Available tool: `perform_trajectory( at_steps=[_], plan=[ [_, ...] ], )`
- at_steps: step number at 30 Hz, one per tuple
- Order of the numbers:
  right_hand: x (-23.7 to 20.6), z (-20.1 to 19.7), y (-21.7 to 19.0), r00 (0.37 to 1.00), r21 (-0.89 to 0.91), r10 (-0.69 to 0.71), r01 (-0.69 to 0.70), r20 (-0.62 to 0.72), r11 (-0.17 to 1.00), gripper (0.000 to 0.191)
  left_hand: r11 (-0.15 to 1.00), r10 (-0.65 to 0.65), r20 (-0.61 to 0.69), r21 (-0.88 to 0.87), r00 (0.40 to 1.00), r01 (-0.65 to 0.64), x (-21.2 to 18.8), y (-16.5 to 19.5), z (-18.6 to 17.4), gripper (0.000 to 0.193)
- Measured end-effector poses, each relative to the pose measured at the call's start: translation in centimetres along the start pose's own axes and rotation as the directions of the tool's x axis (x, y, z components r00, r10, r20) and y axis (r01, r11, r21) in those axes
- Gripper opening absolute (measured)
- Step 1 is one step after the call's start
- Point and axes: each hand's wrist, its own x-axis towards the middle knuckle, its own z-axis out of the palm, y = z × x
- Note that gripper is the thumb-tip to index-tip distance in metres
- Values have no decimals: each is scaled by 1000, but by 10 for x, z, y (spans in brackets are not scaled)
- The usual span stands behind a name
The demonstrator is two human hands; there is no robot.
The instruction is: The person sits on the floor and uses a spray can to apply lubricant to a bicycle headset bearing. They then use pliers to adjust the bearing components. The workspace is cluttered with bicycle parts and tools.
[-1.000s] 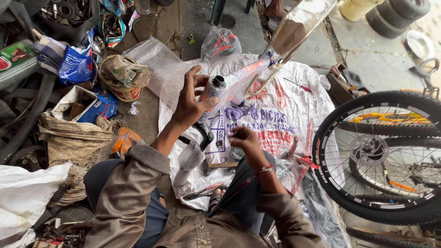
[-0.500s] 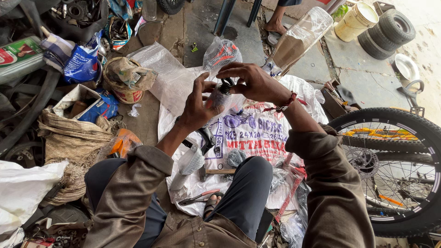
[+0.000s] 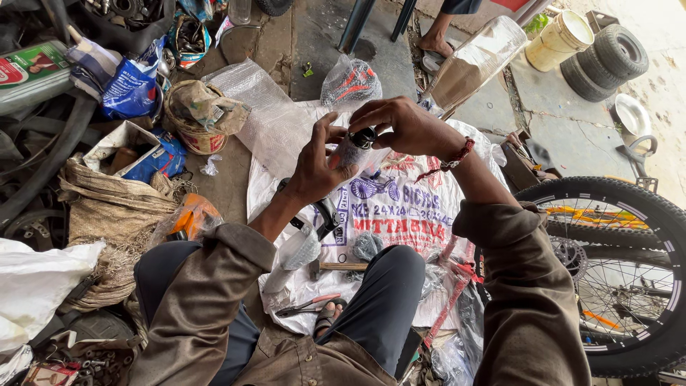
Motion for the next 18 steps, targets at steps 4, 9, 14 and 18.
perform_trajectory(
  at_steps=[4, 9, 14, 18],
  plan=[
    [2, 2, 6, 1000, -65, -9, 9, 5, 998, 47, 1000, 15, -1, 4, 1000, -15, 0, 0, 0, 100],
    [2, 1, 18, 999, -166, 19, -10, 48, 986, 46, 1000, 4, 3, -12, 1000, -4, 1, 1, 0, 100],
    [3, 4, 18, 922, -362, 363, -295, 135, 884, 40, 1000, 3, 10, -8, 1000, -3, 2, 1, 2, 99],
    [2, 0, 10, 985, -338, -167, 141, -49, 931, 76, 1000, 10, 18, -21, 1000, -10, 1, 0, 2, 98]
  ],
)
